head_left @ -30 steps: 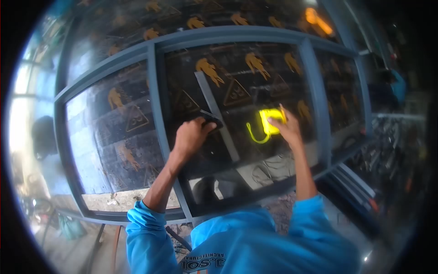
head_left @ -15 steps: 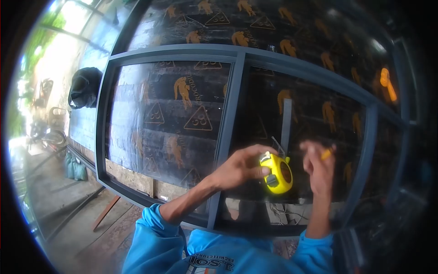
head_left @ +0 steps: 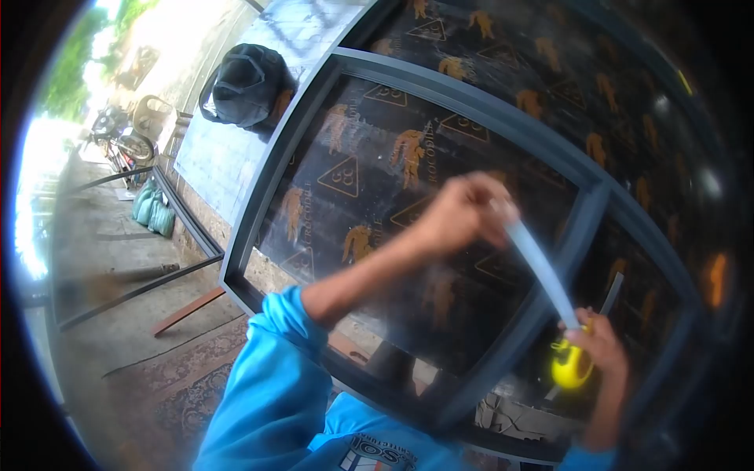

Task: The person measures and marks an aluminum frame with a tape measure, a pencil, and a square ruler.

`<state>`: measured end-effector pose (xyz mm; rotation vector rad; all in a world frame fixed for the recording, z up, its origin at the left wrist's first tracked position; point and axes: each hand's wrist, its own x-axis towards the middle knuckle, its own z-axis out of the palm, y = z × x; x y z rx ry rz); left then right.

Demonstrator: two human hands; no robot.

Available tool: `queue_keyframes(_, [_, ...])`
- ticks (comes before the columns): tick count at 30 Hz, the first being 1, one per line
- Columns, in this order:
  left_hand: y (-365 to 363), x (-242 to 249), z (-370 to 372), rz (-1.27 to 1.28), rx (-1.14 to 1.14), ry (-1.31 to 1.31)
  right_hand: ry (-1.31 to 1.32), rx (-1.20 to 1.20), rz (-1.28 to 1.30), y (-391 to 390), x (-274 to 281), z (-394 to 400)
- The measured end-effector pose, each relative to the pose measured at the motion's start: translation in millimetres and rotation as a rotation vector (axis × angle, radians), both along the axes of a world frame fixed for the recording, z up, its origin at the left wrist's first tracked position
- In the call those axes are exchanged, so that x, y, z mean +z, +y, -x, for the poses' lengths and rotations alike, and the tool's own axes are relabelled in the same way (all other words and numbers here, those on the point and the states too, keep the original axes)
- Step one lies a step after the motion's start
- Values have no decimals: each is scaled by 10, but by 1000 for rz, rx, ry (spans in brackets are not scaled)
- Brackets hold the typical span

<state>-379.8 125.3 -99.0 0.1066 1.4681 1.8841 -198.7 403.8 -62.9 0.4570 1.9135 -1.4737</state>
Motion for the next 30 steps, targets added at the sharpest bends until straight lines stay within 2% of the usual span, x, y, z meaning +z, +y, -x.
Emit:
queue_keyframes(1, [-266,-33,366,50,136,25,7,29,-18,246,-119,-7])
queue_keyframes(3, [-834,-133,1063,171,395,81,-195,-237,77,547,-95,50])
queue_keyframes(5, [-1433,-297,1699,225,541,191,-290,-143,160,784,113,178])
queue_keyframes(7, [-2041,-603,2407,228,664,219,-182,-89,5,1222,10,116])
queue_keyframes(8, [-2051,-452,2435,318,824,255,-247,-208,46,1440,-58,109])
queue_keyframes(9, [-2145,-490,2548,329,908,254,-258,-259,-28,1531,1,172])
queue_keyframes(11, [-2250,-580,2686,319,888,165,-197,-320,-42,1641,76,283])
queue_keyframes(14, [-2075,-559,2669,400,909,198,-153,-174,-144,1855,-153,487])
queue_keyframes(18, [-2047,-625,2852,402,833,201,-184,-145,-171,2080,-316,680])
queue_keyframes(19, [-2077,-677,2891,411,827,196,-137,-243,-170,2097,-363,679])
queue_keyframes(21, [-2108,-784,3002,491,782,276,-118,-147,-101,2154,-408,782])
queue_keyframes(22, [-2381,-886,3136,1034,279,721,-27,-148,-172,1990,-348,807])
queue_keyframes(23, [-2658,-1006,3284,1502,-58,1303,-46,-35,-194,2086,-353,850])
queue_keyframes(26, [-2855,-1250,3663,1141,-51,964,-73,-4,-359,2106,-367,961])
queue_keyframes(27, [-2839,-1299,3694,901,306,685,-28,57,-473,2138,-421,987])
queue_keyframes(29, [-2819,-1192,3658,396,937,58,5,71,-451,2147,-479,1051])
queue_keyframes(30, [-2535,-1010,3451,397,928,57,5,66,-457,2156,-498,1067])
